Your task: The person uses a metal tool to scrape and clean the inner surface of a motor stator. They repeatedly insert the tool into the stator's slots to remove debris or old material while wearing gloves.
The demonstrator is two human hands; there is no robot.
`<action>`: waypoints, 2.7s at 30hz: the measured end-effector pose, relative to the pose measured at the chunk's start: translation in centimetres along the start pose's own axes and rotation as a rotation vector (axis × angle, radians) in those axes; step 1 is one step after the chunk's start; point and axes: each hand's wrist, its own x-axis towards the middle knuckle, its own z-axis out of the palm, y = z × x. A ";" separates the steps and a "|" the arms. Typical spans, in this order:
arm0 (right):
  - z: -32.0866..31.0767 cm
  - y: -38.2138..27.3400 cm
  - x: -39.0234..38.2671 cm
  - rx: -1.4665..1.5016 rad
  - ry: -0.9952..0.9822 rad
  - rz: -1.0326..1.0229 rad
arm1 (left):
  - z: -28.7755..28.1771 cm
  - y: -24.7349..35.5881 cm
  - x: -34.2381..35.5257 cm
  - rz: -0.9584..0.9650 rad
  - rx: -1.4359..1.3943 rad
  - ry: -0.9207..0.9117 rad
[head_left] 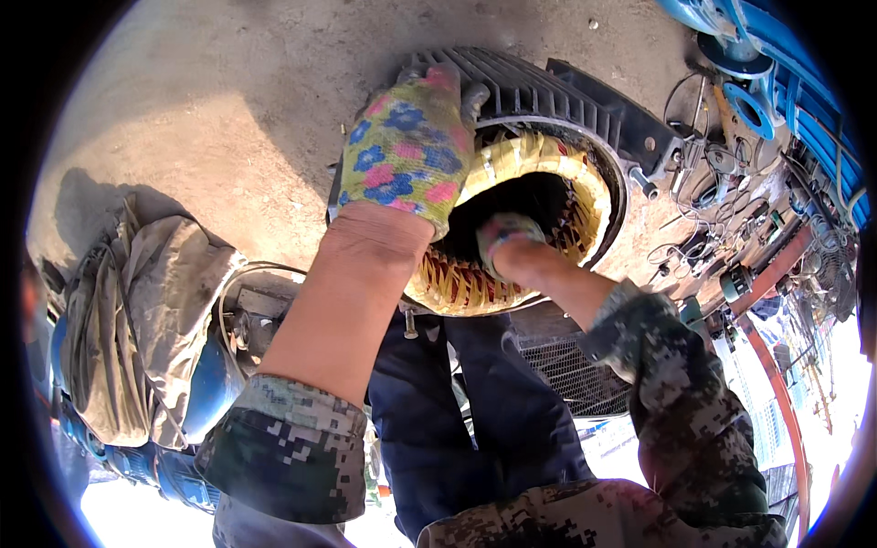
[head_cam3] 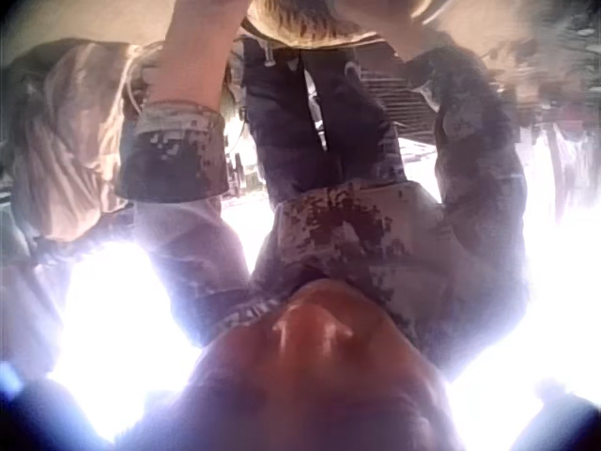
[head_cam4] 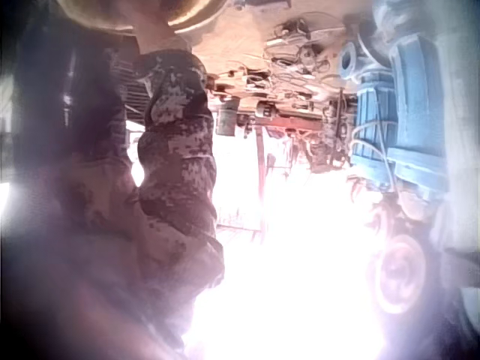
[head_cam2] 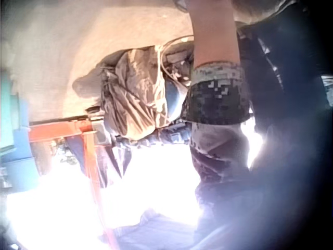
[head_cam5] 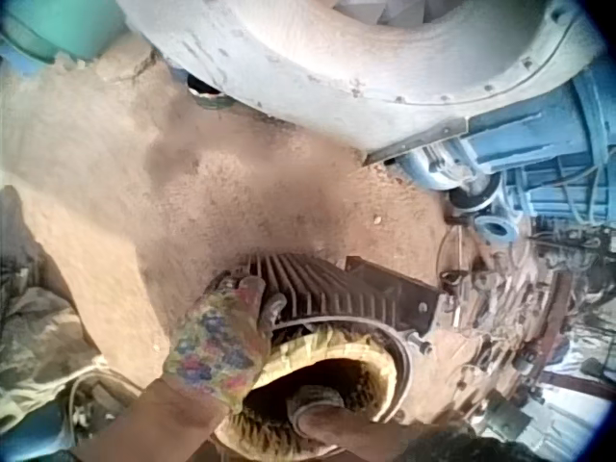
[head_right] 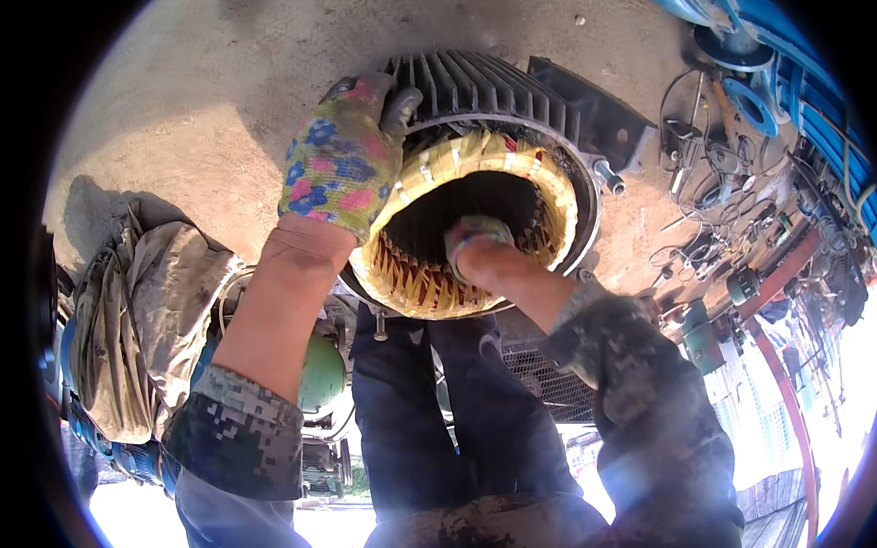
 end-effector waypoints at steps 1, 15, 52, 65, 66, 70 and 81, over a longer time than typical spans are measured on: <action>0.5 0.4 1.3 0.028 0.012 0.008 | -0.5 0.4 -0.1 0.069 0.045 -0.034; 2.8 -0.3 7.6 0.088 0.163 -0.031 | -1.8 0.6 0.6 -0.128 -0.150 0.015; 6.1 3.3 -20.9 1.102 0.291 -0.481 | -5.6 1.5 2.2 -0.394 -0.273 -0.112; 12.5 -14.4 -24.5 2.296 0.318 -0.136 | -2.8 1.4 2.8 -0.304 -0.266 -0.091; 12.0 -15.8 -25.0 2.254 0.333 -0.122 | -2.6 1.5 2.7 -0.298 -0.259 -0.082; 10.0 -18.6 -25.0 2.302 0.411 -0.314 | -3.8 1.0 2.8 -0.293 -0.204 -0.055; 11.2 -15.8 -24.3 2.365 0.445 -0.292 | -4.2 2.1 2.6 -0.296 -0.244 -0.088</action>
